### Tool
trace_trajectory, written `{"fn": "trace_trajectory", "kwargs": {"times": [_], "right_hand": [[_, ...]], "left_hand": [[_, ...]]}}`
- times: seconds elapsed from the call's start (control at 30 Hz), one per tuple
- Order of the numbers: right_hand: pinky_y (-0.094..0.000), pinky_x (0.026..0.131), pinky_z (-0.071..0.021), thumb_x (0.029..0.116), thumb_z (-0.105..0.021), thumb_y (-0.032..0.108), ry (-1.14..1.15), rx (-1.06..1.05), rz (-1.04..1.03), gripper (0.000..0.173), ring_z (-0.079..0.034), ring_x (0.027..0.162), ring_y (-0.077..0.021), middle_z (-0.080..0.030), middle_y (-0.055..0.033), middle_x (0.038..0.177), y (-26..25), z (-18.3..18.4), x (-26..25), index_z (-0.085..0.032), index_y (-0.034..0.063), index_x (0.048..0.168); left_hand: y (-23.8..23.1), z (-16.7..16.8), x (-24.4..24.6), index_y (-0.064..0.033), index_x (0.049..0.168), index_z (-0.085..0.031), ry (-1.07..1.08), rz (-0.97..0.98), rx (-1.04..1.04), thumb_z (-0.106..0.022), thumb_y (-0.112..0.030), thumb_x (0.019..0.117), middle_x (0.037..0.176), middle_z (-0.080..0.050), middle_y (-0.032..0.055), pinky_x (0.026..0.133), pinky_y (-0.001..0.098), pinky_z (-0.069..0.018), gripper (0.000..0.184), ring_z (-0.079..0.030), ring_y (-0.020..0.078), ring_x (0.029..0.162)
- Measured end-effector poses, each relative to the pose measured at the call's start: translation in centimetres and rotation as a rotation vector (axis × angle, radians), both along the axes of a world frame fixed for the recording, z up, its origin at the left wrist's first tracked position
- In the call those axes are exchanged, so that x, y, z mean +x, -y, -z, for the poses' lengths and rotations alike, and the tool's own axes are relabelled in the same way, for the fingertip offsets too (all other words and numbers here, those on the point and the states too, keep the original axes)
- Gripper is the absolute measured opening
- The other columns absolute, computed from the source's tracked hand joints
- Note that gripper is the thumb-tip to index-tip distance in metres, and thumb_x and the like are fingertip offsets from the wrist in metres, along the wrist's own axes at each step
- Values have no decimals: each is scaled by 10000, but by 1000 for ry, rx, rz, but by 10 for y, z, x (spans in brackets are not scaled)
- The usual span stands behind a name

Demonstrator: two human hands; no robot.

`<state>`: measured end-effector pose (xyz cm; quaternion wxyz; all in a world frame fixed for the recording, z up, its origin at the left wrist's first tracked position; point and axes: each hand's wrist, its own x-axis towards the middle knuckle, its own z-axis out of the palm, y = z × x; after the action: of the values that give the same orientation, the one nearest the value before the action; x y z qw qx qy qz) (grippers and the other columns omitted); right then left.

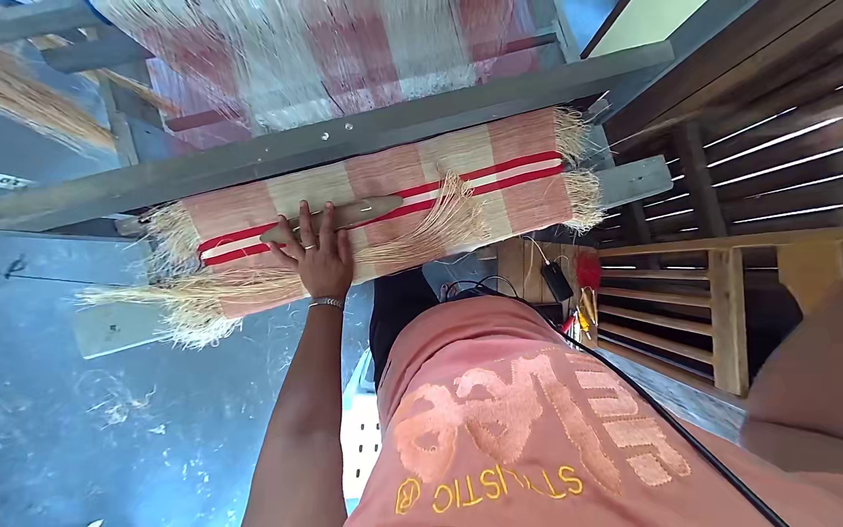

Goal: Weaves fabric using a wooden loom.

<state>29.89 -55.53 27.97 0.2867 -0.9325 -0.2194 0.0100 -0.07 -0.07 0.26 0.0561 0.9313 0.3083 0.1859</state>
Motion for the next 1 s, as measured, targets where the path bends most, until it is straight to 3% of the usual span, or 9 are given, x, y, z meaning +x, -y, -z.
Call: {"fn": "trace_trajectory", "kwargs": {"times": [0.1, 0.23, 0.3, 0.4, 0.47, 0.63, 0.77, 0.87, 1.0], "right_hand": [[-447, 808, -639, 961, -683, 57, -444, -91, -477, 148, -742, 845, -224, -739, -123, 958, -124, 27, -47, -663, -10, 1092], [-385, 860, -602, 1017, -639, 191, -694, -101, -909, 216, -718, 898, -175, -730, -107, 1010, -226, 87, -94, -686, 4, 1114], [-393, 839, -593, 1022, -625, 220, -560, 17, -935, 238, -696, 890, -196, -714, -127, 1007, -267, 100, -120, -699, 3, 1089], [-367, 780, -601, 1008, -642, 228, -349, 200, -866, 227, -682, 837, -179, -701, -112, 972, -312, 117, -145, -706, 17, 1063], [-359, 809, -609, 1005, -654, 260, -286, 264, -875, 257, -700, 859, -165, -725, -99, 978, -333, 123, -156, -718, 22, 1078], [-353, 748, -620, 959, -688, 219, -326, 471, -949, 275, -712, 785, -151, -740, -120, 916, -374, 132, -185, -704, -44, 1036], [-264, 716, -593, 983, -652, 175, -543, 471, -961, 246, -659, 739, -68, -697, -79, 888, -404, 134, -197, -659, -60, 1057], [-430, 858, -576, 1014, -642, 225, -395, 325, -1007, 314, -677, 958, -237, -695, -176, 1073, -427, 136, -190, -654, -53, 1159], [-783, 1077, -295, 944, -722, 380, -43, -38, -1009, 714, -405, 1390, -569, -466, -306, 1512, -459, 170, -150, -483, -16, 1489]], "left_hand": [[4, -13, -1, -401, 1599, -335, 3, 24, -2, -327, -575, 1049, 1720, -188, 29, 1152, 787, -2, 578, -51, 399, 1583], [50, -65, 1, -257, 1614, -350, 141, 105, -75, -389, -490, 1057, 1704, -241, 53, 1180, 768, -7, 605, -86, 349, 1588], [93, -100, 6, -121, 1526, -472, 333, 216, -458, -407, -303, 1091, 1579, -469, 26, 1252, 541, -216, 476, -367, 186, 1496], [137, -127, 4, -63, 1498, -447, 594, 224, -1168, -379, -275, 1114, 1249, -670, 98, 875, 368, -602, 443, -691, 153, 992], [142, -132, -6, -3, 1409, -482, 689, 91, -1263, -421, -228, 1102, 1055, -670, 105, 632, 294, -555, 385, -620, 114, 707], [110, -136, -42, 87, 1174, -642, 718, -49, -1102, -528, -129, 1054, 1053, -716, 159, 908, 358, -562, 272, -693, 163, 948], [84, -132, -55, 100, 1119, -644, 762, -78, -1048, -570, -127, 1034, 979, -701, 161, 865, 357, -555, 253, -670, 166, 872], [65, -129, -56, 102, 1109, -650, 627, -132, -865, -548, -139, 1046, 950, -683, 193, 796, 393, -543, 269, -646, 224, 804], [38, -119, -56, 102, 1133, -650, 554, -222, -668, -508, -104, 1049, 1049, -684, 234, 900, 427, -550, 263, -681, 297, 956]]}}
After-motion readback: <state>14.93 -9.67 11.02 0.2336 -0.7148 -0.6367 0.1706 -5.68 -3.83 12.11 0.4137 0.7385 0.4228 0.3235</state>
